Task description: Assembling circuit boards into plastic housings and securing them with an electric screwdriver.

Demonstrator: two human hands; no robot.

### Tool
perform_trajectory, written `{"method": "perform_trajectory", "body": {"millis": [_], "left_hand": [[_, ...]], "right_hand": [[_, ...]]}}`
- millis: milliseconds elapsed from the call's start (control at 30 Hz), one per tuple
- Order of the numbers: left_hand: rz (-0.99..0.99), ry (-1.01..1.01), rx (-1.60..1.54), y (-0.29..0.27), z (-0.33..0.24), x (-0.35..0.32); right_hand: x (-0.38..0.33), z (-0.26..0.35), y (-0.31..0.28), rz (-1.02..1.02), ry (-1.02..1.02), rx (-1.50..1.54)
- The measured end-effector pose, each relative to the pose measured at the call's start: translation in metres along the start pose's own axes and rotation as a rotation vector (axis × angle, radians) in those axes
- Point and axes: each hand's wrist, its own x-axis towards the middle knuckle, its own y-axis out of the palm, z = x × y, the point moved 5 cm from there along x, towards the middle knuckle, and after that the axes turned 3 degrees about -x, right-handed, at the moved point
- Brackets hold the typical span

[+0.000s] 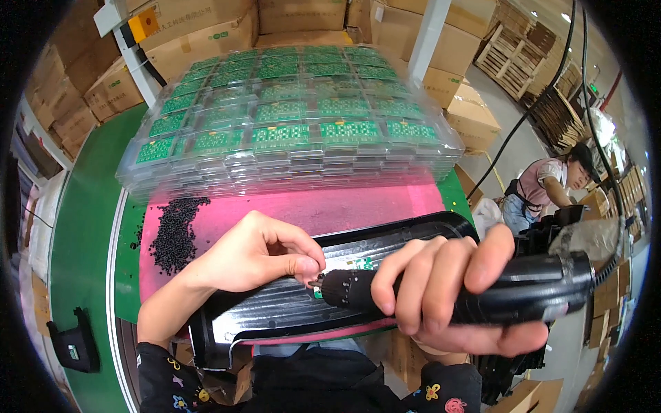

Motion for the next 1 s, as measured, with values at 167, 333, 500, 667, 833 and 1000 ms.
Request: {"method": "perform_trajectory", "body": {"millis": [167, 333, 500, 667, 833, 1000], "left_hand": [[-0.041, 0.098, 0.264, -0.005, 0.005, -0.002], [0.018, 0.266, 0.511, 0.005, 0.000, -0.006], [0.004, 0.360, 0.518, 0.005, 0.002, -0.007], [0.067, 0.258, 0.352, 0.006, 0.010, -0.002], [-0.061, 0.304, 0.583, 0.000, 0.013, -0.001], [-0.126, 0.239, 0.770, -0.007, 0.025, -0.003]], "right_hand": [[0.002, 0.011, 0.011, 0.018, -0.157, -0.080], [0.000, 0.006, 0.014, 0.054, -0.211, -0.092], [-0.001, 0.001, 0.013, 0.078, -0.153, -0.100], [-0.002, 0.002, 0.012, 0.119, -0.132, -0.051], [0.000, 0.001, -0.008, 0.031, -0.043, -0.252], [-0.005, -0.021, -0.047, -0.025, 0.136, -0.395]]}}
